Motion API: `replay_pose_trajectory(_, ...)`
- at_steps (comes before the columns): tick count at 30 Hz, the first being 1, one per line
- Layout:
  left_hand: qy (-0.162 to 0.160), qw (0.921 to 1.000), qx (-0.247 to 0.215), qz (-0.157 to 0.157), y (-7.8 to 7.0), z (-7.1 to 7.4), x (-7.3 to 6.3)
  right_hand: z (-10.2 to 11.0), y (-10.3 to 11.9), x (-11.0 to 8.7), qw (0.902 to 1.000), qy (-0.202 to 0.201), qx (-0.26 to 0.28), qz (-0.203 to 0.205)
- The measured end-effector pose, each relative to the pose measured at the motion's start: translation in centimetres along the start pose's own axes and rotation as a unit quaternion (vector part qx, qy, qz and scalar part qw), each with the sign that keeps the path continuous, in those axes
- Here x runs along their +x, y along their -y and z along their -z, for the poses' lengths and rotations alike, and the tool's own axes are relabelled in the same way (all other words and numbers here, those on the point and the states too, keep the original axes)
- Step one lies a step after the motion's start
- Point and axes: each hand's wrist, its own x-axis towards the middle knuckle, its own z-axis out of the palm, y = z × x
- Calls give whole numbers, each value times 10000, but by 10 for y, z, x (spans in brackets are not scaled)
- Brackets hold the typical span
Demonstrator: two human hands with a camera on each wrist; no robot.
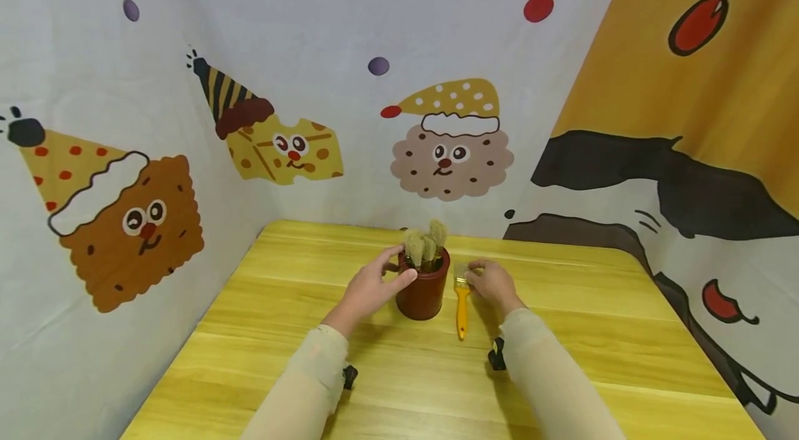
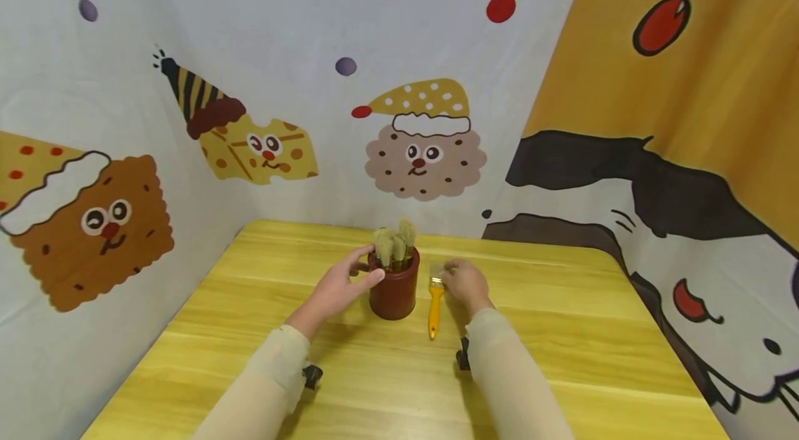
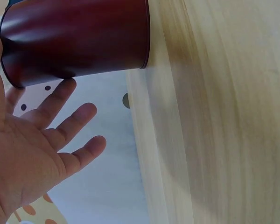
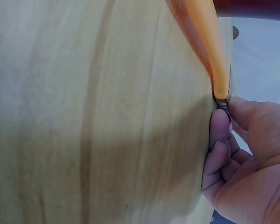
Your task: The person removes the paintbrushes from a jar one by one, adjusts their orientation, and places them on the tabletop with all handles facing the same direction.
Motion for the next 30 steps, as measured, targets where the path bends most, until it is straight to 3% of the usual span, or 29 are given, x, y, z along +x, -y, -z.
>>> replay_pose_trajectory(6, -15, 10000, 2, -31, 0, 1, 0, 2, 1, 1, 9996, 13, 276, -56)
replay_pose_trajectory(12, -44, 9999, -148, -41, -2, 1, -2, 8, -2, -1, 9890, 228, 1457, -71)
replay_pose_trajectory(14, -31, 9998, -190, -58, -1, 1, -2, 14, -5, -1, 9864, 283, 1617, -66)
replay_pose_trajectory(20, -86, 9998, -203, -17, 0, -2, -1, 49, -3, -2, 9866, 139, 1624, 121)
replay_pose_trajectory(27, -91, 9998, -159, -35, 3, -2, 1, 93, 21, -16, 9768, -96, 2029, 684)
replay_pose_trajectory(30, -70, 9998, -195, -17, 3, -2, -1, 104, 33, -23, 9737, -21, 2114, 844)
